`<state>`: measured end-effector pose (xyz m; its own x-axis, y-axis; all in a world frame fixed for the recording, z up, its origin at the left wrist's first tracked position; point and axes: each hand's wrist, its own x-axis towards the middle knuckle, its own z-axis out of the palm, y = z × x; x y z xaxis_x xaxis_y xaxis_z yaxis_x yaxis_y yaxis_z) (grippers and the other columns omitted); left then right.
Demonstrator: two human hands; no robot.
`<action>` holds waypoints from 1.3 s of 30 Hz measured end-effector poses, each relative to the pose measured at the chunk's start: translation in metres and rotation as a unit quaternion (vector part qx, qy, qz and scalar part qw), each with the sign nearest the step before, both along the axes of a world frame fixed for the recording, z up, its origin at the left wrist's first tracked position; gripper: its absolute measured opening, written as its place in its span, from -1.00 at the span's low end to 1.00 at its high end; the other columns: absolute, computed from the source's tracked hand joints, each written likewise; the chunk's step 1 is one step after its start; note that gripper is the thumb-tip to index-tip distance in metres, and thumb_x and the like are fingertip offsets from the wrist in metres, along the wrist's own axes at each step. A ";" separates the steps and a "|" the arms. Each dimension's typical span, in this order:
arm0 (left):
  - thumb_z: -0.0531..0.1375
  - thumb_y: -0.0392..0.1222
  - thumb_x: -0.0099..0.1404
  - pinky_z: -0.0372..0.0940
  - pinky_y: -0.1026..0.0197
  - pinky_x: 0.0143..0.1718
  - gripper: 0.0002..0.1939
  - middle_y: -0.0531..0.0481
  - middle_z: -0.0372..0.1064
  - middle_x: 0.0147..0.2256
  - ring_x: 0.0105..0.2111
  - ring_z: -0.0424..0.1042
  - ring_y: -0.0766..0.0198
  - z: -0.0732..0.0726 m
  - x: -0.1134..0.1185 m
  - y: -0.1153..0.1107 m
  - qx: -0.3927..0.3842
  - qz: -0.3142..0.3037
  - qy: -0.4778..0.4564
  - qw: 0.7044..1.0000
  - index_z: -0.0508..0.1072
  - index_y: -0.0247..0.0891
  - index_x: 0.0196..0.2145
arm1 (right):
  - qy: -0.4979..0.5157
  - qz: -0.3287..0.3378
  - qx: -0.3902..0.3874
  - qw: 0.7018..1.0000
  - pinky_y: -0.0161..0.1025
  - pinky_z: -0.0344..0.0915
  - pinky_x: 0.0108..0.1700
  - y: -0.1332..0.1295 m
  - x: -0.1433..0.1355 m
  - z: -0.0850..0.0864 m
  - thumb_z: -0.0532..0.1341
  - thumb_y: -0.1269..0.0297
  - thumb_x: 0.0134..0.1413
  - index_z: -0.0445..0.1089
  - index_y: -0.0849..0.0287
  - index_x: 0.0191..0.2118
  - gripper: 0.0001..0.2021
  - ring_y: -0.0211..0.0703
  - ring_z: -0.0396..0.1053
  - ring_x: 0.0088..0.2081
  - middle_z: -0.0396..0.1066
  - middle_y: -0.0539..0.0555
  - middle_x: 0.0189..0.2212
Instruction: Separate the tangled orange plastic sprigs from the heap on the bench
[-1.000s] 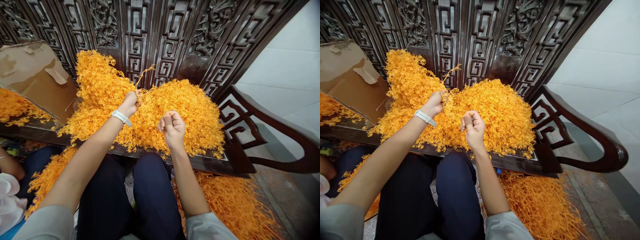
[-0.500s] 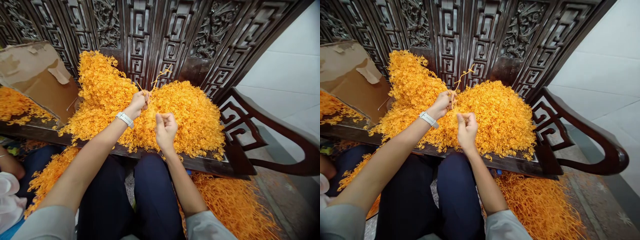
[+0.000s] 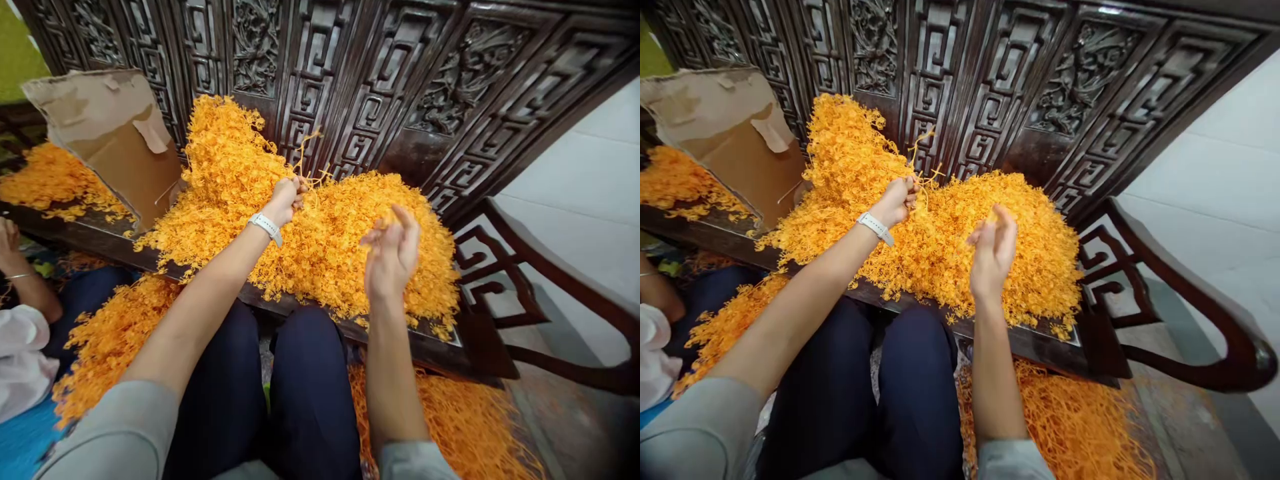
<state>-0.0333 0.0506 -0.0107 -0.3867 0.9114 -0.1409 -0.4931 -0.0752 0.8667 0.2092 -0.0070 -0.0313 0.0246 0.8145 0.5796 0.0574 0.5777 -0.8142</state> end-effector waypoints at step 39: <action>0.07 -0.62 0.38 -0.20 0.40 -0.63 -0.71 0.11 0.29 -0.48 -0.68 -0.12 0.55 0.022 -0.003 -0.021 -0.013 0.054 0.000 0.998 0.29 -0.24 -0.32 | 0.278 0.168 -0.206 0.923 -0.24 0.36 -0.22 0.050 0.024 -0.001 0.54 0.06 0.01 0.50 0.02 -0.23 -0.71 -0.23 0.31 -0.28 0.39 0.00 -0.24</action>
